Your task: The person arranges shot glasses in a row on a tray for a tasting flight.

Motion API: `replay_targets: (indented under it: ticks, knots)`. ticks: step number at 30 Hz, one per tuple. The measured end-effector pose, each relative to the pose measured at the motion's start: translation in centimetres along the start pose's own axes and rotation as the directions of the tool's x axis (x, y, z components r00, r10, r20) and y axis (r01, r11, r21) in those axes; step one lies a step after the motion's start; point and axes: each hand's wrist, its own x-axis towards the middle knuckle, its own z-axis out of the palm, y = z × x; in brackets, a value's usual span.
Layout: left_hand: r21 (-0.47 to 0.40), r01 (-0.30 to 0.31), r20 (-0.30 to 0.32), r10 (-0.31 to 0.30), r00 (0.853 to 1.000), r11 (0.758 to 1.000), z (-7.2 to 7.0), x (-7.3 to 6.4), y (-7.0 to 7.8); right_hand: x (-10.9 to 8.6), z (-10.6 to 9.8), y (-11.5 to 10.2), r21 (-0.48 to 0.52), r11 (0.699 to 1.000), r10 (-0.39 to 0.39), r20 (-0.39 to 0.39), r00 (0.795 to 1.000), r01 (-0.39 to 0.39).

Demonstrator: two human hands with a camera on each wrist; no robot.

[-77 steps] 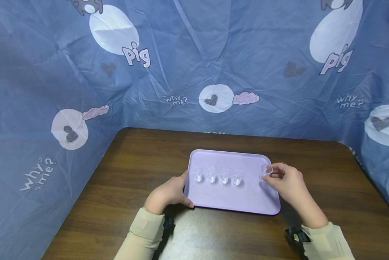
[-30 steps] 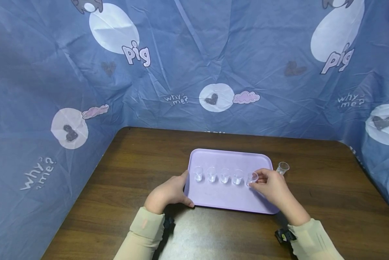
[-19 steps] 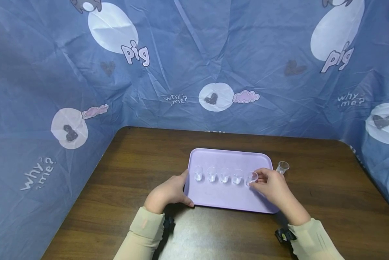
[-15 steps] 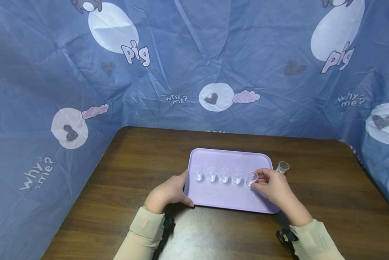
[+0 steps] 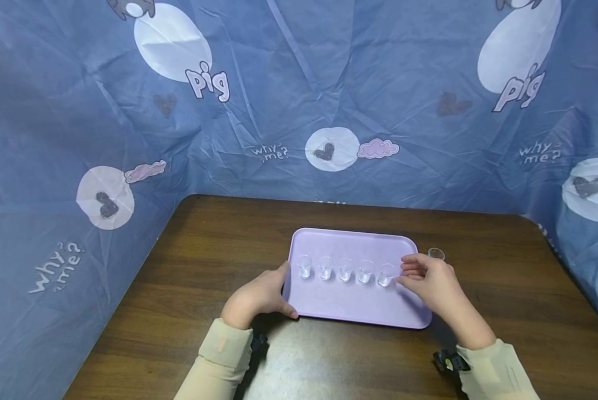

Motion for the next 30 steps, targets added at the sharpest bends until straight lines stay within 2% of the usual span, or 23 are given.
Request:
replay_targets:
  ticks: [9, 14, 19, 25, 30]
  knots:
    - [-0.009, 0.016, 0.007, -0.016, 1.000, 1.000, -0.1, -0.1, 0.1, 0.0, -1.1, -0.2, -0.045, 0.999, -0.020, -0.101, 0.995, 0.016]
    - [-0.004, 0.022, 0.009, -0.022, 1.000, 1.000, 0.0, -0.1, 0.2, 0.2, -1.8, 0.0, -0.029, 0.999, -0.043, -0.203, 0.978, 0.038]
    - [0.000, 0.028, 0.011, -0.028, 1.000, 1.000, 0.0, -0.1, 0.1, 0.4, -2.9, 0.2, -0.042, 0.999, -0.018, -0.281, 0.959, 0.006]
    - [-0.002, 0.026, 0.010, -0.026, 1.000, 1.000, 0.0, -0.1, 0.1, 0.6, -4.1, 0.8, -0.068, 0.996, 0.025, -0.317, 0.948, -0.049]
    - [-0.002, 0.023, 0.009, -0.023, 1.000, 1.000, -0.1, -0.2, 0.2, 0.7, -4.6, 1.6, -0.062, 0.996, 0.045, -0.314, 0.948, -0.068]
